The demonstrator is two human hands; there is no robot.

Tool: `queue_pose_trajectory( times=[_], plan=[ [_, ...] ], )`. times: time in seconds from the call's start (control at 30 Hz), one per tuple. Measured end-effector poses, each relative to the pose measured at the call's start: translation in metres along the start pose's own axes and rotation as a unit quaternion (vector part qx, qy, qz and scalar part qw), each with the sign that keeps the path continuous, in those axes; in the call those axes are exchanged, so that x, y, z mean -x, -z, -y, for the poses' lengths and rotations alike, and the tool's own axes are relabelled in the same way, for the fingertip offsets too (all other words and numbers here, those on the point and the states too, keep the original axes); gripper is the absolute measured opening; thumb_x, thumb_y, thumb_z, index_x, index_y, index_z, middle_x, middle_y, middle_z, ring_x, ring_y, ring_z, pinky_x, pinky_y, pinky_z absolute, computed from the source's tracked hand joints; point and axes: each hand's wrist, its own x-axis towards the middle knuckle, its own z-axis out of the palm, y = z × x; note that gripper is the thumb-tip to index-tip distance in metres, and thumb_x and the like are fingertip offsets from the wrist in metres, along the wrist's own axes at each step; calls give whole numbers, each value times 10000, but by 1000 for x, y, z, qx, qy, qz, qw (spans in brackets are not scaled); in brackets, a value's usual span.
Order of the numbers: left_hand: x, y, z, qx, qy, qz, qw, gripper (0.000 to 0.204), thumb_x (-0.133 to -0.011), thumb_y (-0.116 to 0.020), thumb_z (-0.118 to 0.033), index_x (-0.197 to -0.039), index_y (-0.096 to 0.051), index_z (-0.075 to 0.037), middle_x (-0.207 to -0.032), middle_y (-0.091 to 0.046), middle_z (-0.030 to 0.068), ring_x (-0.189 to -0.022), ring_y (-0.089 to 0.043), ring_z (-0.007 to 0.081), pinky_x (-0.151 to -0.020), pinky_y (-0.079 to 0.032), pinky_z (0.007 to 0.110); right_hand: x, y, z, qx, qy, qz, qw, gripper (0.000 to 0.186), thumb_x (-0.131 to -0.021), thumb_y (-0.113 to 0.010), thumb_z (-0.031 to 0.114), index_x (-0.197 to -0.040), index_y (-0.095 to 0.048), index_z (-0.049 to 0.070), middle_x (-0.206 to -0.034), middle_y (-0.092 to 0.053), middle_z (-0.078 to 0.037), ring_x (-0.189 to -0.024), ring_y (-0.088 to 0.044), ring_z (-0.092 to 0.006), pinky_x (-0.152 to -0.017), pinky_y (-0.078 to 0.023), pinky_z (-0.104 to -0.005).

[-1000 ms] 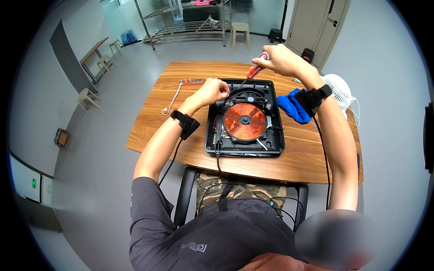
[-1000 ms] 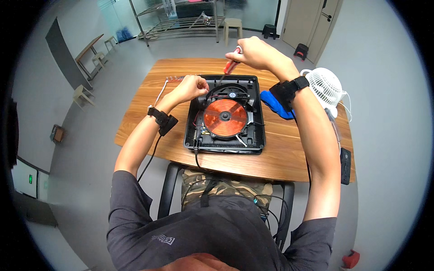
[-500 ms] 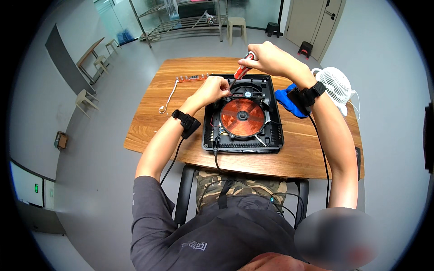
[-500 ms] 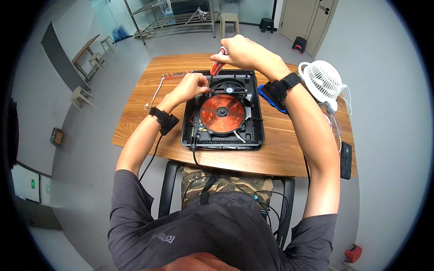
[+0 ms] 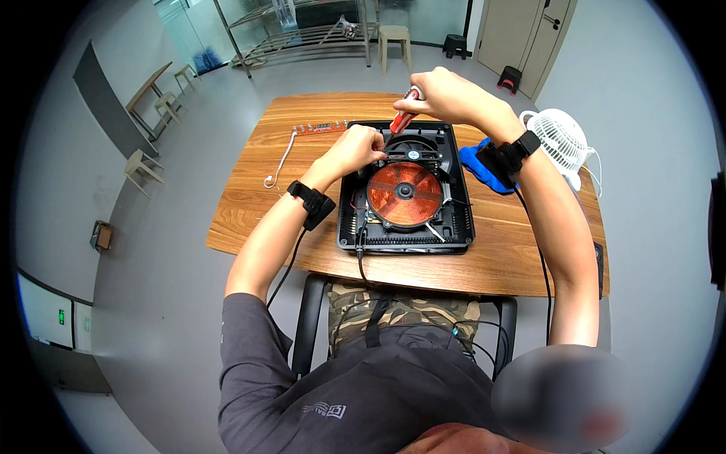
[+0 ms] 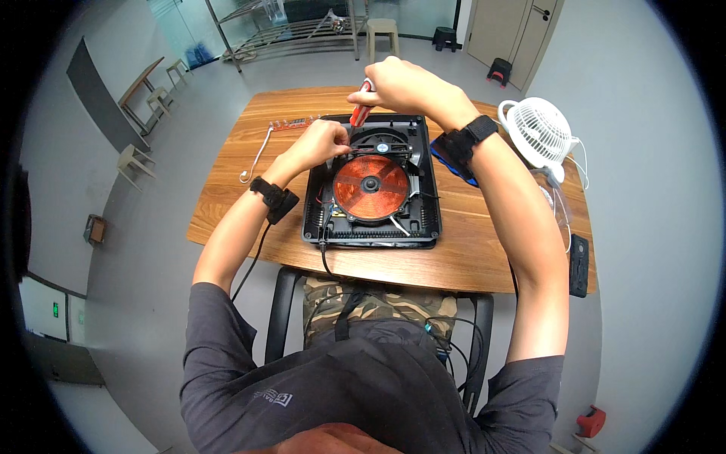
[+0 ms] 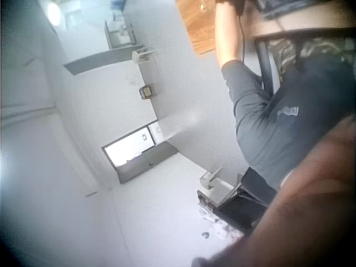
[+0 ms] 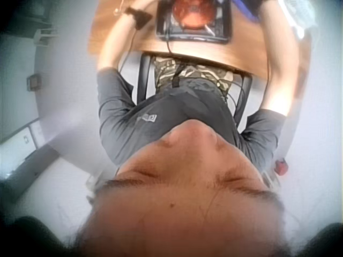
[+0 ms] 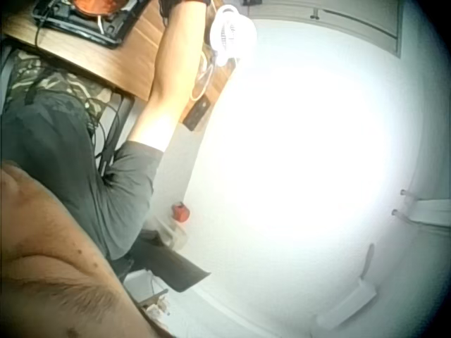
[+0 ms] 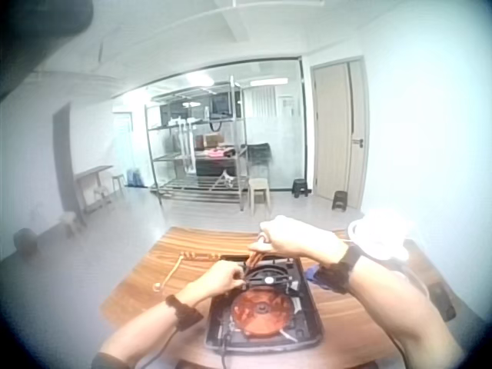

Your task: The person uses a screwdriver to remove screws from a disassembled electronic device on a wooden table. They remove a copper-colored circular component, place it aside, and continue unscrewing parts of the device's internal mechanism.

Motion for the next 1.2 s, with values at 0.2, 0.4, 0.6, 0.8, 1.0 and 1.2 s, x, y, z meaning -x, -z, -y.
queue_pose_trajectory(
  times=[0.2, 0.4, 0.6, 0.8, 1.0, 1.2],
  plan=[
    [-9, 0, 0, -8, 27, 26, 999, 192, -760, -830, -154, -830, -744, 4, -755, -698, 202, -726, -700, 341, -699, -543, 413, -13, 3, 15, 54, 12, 9, 998, 629, -919, -667, 574, -813, -709, -44, -702, -669, -251, -697, -684, -408, -669, -553, -457],
    [-26, 0, 15, -18, 28, 32, 999, 236, -799, -806, -229, -864, -768, -5, -768, -708, 209, -722, -702, 342, -716, -548, 411, -38, -3, 16, 88, -15, 41, 995, 631, -905, -667, 600, -834, -727, -24, -732, -684, -246, -739, -692, -418, -702, -568, -458],
    [-37, -16, 34, 5, 16, 74, 997, 288, -840, -772, -280, -873, -766, 6, -766, -703, 217, -713, -689, 342, -719, -538, 427, -50, -20, 9, 87, -29, 70, 993, 607, -904, -669, 599, -862, -741, -2, -779, -703, -231, -789, -701, -409, -734, -574, -459],
    [-33, -22, 38, 12, -4, 72, 997, 349, -905, -709, -314, -861, -744, 31, -776, -696, 236, -720, -677, 383, -705, -526, 450, -56, -30, 0, 88, -36, 83, 992, 617, -902, -668, 605, -866, -744, -7, -758, -698, -235, -773, -700, -424, -716, -577, -463],
    [-31, -25, 42, 3, -17, 68, 998, 334, -890, -722, -288, -875, -743, 45, -819, -698, 256, -753, -684, 403, -718, -533, 456, -59, -32, 3, 81, -15, 88, 993, 647, -899, -666, 615, -850, -734, -27, -746, -691, -241, -759, -700, -425, -699, -578, -465],
    [-33, -26, 41, -7, -9, 75, 997, 329, -880, -732, -278, -889, -744, 50, -850, -699, 263, -784, -689, 413, -739, -538, 460, -61, -38, -2, 83, -14, 75, 994, 643, -894, -672, 615, -845, -734, -23, -743, -692, -237, -757, -700, -422, -702, -578, -464]
  ],
)
